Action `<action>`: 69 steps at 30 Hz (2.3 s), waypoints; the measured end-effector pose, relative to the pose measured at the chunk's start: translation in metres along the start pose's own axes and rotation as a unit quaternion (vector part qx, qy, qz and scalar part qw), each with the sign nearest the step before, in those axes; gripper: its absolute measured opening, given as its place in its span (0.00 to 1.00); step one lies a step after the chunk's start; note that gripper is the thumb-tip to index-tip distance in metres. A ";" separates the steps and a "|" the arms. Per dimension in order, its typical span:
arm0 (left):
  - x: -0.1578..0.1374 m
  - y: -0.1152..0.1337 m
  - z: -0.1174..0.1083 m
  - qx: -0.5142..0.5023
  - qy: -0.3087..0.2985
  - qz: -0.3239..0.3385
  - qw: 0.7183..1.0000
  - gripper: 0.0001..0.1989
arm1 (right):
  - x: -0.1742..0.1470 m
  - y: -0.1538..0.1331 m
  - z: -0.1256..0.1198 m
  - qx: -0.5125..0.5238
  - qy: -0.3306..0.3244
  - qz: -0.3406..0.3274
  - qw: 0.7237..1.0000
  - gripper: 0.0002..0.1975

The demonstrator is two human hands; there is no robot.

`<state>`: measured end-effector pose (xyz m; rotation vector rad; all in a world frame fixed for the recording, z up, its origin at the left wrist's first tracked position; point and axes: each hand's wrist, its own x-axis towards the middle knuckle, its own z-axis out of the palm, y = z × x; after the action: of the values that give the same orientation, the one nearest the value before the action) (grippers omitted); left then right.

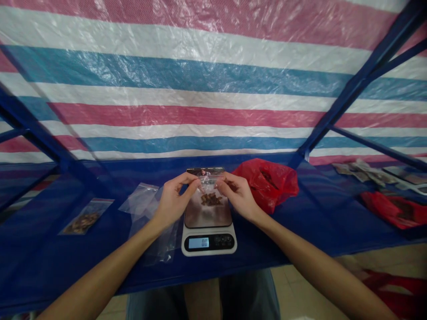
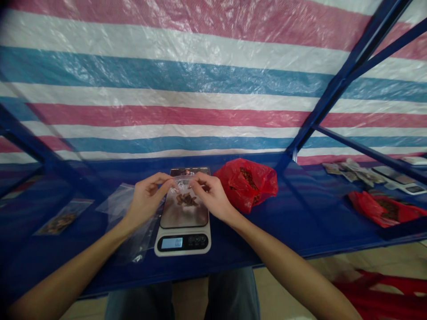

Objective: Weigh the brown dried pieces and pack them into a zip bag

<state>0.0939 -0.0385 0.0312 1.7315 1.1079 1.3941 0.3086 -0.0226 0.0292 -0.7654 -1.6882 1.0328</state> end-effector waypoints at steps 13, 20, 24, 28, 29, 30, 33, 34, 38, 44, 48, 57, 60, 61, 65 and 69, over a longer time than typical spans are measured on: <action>-0.022 0.009 0.014 -0.040 -0.026 -0.009 0.999 0.15 | -0.016 -0.008 0.014 0.048 0.010 0.040 0.998 0.19; -0.021 0.008 0.018 -0.092 0.005 -0.063 0.994 0.19 | -0.010 -0.002 0.031 0.104 0.031 0.050 0.993 0.20; -0.022 0.011 0.019 -0.085 0.014 -0.048 0.995 0.20 | -0.014 0.006 0.035 0.138 0.032 0.082 0.986 0.21; -0.026 0.014 0.020 -0.089 -0.002 -0.028 0.996 0.19 | -0.021 0.009 0.032 0.154 0.011 0.089 0.984 0.20; -0.026 0.015 0.020 -0.089 -0.004 -0.026 0.996 0.19 | -0.021 0.007 0.031 0.154 0.010 0.090 0.984 0.20; -0.027 0.016 0.020 -0.088 -0.005 -0.025 0.996 0.18 | -0.022 0.005 0.030 0.154 0.008 0.090 0.984 0.20; -0.028 0.018 0.020 -0.073 -0.024 -0.026 0.997 0.18 | -0.020 -0.005 0.029 0.146 -0.009 0.082 0.986 0.21; -0.028 0.018 0.020 -0.065 -0.034 -0.025 0.997 0.18 | -0.020 -0.008 0.029 0.143 -0.018 0.075 0.987 0.21; -0.031 0.019 0.020 -0.031 -0.057 -0.005 0.998 0.18 | -0.020 -0.017 0.028 0.131 -0.043 0.059 0.989 0.23; -0.032 0.021 0.016 -0.021 -0.092 0.017 0.995 0.18 | -0.022 -0.023 0.022 0.130 -0.078 0.079 0.985 0.23; -0.032 0.023 0.014 -0.073 -0.112 -0.008 0.991 0.18 | -0.021 -0.028 0.015 0.106 -0.099 0.066 0.987 0.23; -0.037 0.015 0.018 -0.116 -0.015 -0.032 0.993 0.21 | -0.024 -0.020 0.002 0.103 -0.113 0.086 0.984 0.24; -0.039 0.013 0.017 -0.083 -0.031 0.000 0.996 0.20 | -0.027 -0.021 0.005 0.072 -0.108 0.071 0.989 0.24; -0.039 0.013 0.017 -0.067 -0.043 0.018 0.997 0.18 | -0.027 -0.022 0.006 0.054 -0.102 0.059 0.992 0.23; -0.038 0.015 0.019 -0.040 -0.081 0.059 0.994 0.11 | -0.026 -0.027 0.011 0.013 -0.089 0.015 0.996 0.22; -0.036 0.017 0.020 -0.023 -0.097 0.052 0.994 0.14 | -0.025 -0.028 0.015 0.028 -0.090 0.001 0.996 0.21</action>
<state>0.1140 -0.0775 0.0261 1.8698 0.8834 1.2702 0.3020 -0.0601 0.0419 -0.6530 -1.8020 1.1738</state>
